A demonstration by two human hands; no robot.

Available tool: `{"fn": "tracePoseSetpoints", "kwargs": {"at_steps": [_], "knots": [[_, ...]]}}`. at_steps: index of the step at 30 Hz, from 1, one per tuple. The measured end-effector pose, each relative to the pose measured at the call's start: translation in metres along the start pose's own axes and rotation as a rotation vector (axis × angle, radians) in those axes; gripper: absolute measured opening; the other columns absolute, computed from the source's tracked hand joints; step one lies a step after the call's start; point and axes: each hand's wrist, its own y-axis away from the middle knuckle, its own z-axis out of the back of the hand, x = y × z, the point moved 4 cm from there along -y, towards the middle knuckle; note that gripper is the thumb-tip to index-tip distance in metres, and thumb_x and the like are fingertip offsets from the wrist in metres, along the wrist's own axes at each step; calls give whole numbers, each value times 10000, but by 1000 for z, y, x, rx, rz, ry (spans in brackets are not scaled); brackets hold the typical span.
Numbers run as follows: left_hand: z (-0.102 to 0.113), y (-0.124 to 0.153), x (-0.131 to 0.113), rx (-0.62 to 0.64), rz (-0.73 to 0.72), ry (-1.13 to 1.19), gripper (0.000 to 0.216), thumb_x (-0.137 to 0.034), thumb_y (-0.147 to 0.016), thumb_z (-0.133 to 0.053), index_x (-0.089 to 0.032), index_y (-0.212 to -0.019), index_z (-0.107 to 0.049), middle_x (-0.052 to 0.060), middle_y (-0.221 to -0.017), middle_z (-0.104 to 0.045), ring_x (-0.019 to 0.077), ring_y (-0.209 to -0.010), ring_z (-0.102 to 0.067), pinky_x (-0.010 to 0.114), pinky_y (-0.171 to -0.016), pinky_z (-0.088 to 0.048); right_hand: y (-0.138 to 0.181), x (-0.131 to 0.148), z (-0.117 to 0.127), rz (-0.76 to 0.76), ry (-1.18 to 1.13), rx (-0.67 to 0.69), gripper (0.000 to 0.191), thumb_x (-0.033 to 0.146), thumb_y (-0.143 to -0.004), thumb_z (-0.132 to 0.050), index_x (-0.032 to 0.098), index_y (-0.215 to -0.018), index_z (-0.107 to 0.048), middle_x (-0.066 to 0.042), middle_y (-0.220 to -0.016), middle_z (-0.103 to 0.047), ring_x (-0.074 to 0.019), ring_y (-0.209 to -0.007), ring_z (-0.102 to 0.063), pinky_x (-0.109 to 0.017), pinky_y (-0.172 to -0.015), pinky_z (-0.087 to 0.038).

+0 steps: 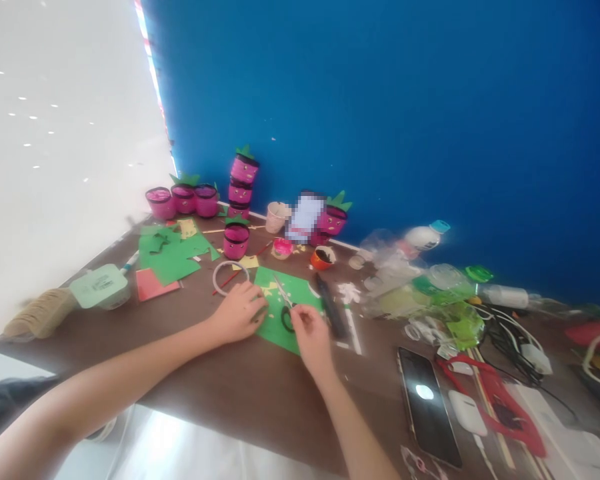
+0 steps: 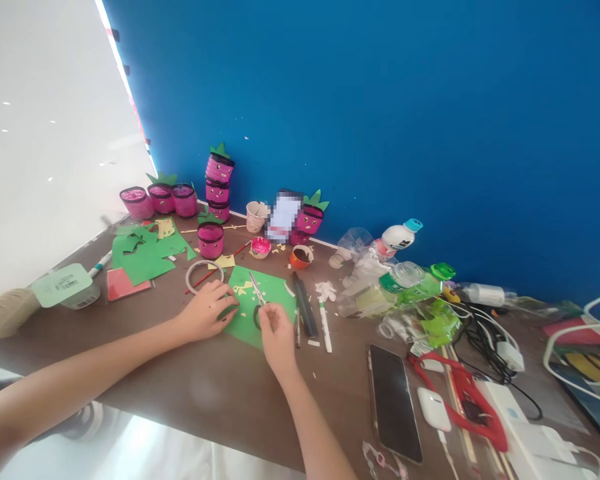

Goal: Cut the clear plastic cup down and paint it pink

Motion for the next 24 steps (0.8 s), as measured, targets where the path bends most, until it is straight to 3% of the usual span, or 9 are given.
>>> {"fn": "tracePoseSetpoints", "kwargs": {"at_steps": [6,14,20,24], "knots": [[-18,-7,1,94,179,157,171,-330,-801,-530,-180,-820,-609,56,-867,-593,214,-852,-459,354,-703,-319,2,5,-4,42,39,39,176,355,-792,-541,179,-772,-541,-30,-775,-576,-151,-739,-566,-274,-701,-477],[-19,-11,-5,210,165,143,125,-247,-825,-479,-172,-786,-571,61,-866,-578,224,-877,-450,356,-714,-317,3,1,-6,65,66,69,181,361,-806,-526,183,-781,-550,-35,-796,-576,-154,-760,-558,-277,-717,-466],[-21,-10,-7,142,108,293,117,-167,-832,-403,-158,-793,-513,69,-822,-565,191,-814,-484,322,-707,-374,2,1,-5,19,8,43,204,392,-775,-560,189,-765,-555,-28,-777,-584,-153,-736,-560,-273,-693,-463],[-20,-9,-1,72,224,591,82,-207,-809,-446,-172,-774,-511,17,-734,-574,132,-693,-521,253,-649,-404,2,2,-4,-55,-83,24,212,398,-748,-592,190,-752,-552,3,-656,-558,-130,-610,-533,-256,-594,-453]]}}
